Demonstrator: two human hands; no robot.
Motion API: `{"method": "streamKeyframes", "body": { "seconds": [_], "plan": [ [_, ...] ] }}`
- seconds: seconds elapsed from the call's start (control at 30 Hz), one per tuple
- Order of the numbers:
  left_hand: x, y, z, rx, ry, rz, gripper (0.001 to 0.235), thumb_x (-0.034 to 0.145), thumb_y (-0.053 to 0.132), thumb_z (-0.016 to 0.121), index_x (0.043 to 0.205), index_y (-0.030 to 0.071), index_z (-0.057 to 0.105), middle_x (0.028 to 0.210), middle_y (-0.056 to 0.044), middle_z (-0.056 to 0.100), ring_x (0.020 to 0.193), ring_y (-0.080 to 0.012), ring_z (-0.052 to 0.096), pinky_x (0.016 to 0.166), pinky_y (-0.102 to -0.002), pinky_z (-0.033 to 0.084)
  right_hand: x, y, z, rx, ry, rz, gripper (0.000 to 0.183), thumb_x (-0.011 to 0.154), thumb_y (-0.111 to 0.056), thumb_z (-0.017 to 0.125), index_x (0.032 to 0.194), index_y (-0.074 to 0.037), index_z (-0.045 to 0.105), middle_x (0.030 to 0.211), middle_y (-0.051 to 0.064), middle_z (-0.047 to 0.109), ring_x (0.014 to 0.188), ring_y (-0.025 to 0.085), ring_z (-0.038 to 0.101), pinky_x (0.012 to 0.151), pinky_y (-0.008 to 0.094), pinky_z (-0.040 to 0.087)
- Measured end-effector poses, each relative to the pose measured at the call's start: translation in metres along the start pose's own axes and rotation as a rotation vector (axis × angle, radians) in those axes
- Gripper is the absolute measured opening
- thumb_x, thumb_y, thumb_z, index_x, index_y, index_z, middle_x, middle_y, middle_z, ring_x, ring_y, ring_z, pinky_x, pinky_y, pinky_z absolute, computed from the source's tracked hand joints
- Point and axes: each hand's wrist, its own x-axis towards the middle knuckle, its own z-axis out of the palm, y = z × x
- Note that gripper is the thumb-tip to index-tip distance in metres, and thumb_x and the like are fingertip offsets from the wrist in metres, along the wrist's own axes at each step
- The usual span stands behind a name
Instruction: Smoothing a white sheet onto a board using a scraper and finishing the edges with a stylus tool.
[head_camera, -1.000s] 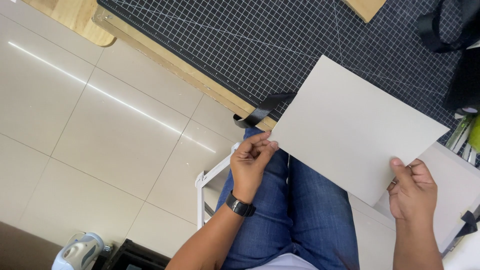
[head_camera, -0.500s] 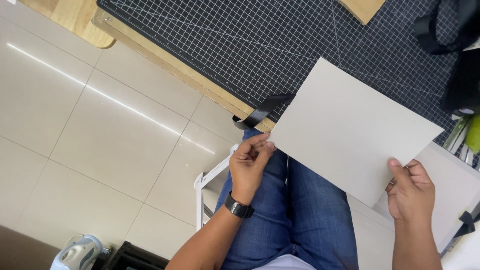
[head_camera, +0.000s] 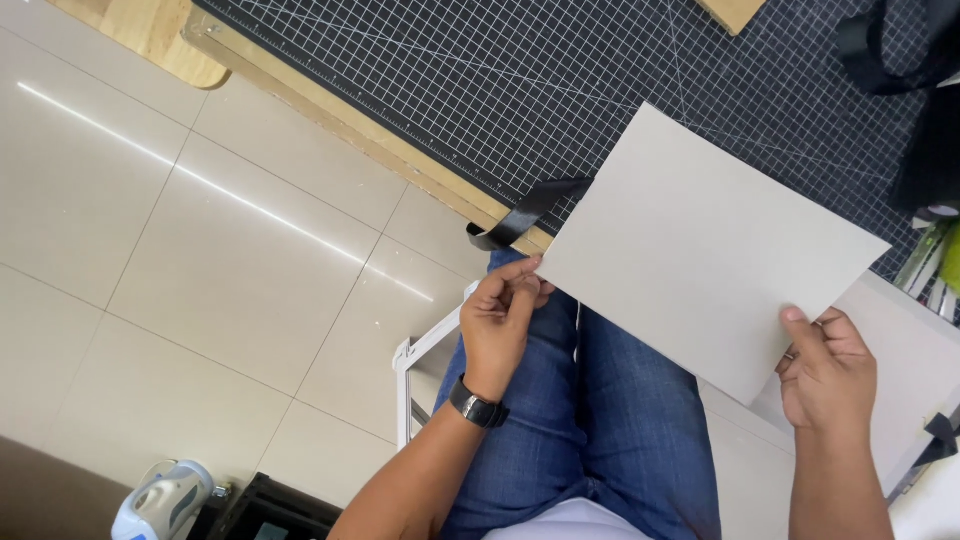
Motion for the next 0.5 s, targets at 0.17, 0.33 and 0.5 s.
{"method": "streamKeyframes", "body": {
  "seconds": [0.17, 0.33, 0.5],
  "plan": [
    [0.0, -0.007, -0.003, -0.051, -0.029, 0.024, 0.021, 0.099, 0.004, 0.062, 0.118, 0.003, 0.07, 0.093, -0.011, 0.075, 0.09, -0.0199, 0.077, 0.082, -0.029, 0.067, 0.002, 0.002, -0.002, -0.024, 0.029, 0.018, 0.021, 0.101, -0.024, 0.076, 0.096, -0.024, 0.056, 0.079, -0.014, 0.052, 0.065, -0.002, 0.045, 0.054, 0.017, 0.035],
    [0.001, -0.009, -0.003, -0.055, -0.015, -0.009, 0.02, 0.097, 0.002, 0.061, 0.114, 0.002, 0.071, 0.087, -0.01, 0.073, 0.09, -0.0196, 0.076, 0.083, -0.03, 0.067, 0.003, 0.003, -0.003, 0.003, 0.001, -0.001, 0.019, 0.101, -0.023, 0.076, 0.1, -0.022, 0.057, 0.081, -0.012, 0.056, 0.066, -0.001, 0.05, 0.054, 0.017, 0.038],
    [0.001, -0.012, -0.003, -0.104, -0.033, 0.037, 0.019, 0.095, 0.005, 0.071, 0.114, 0.002, 0.071, 0.09, -0.011, 0.076, 0.088, -0.0142, 0.074, 0.082, -0.027, 0.066, 0.002, 0.003, -0.003, -0.046, 0.033, 0.007, 0.025, 0.1, -0.027, 0.078, 0.098, -0.024, 0.054, 0.083, -0.012, 0.053, 0.066, 0.001, 0.046, 0.058, 0.018, 0.038]
  ]
}}
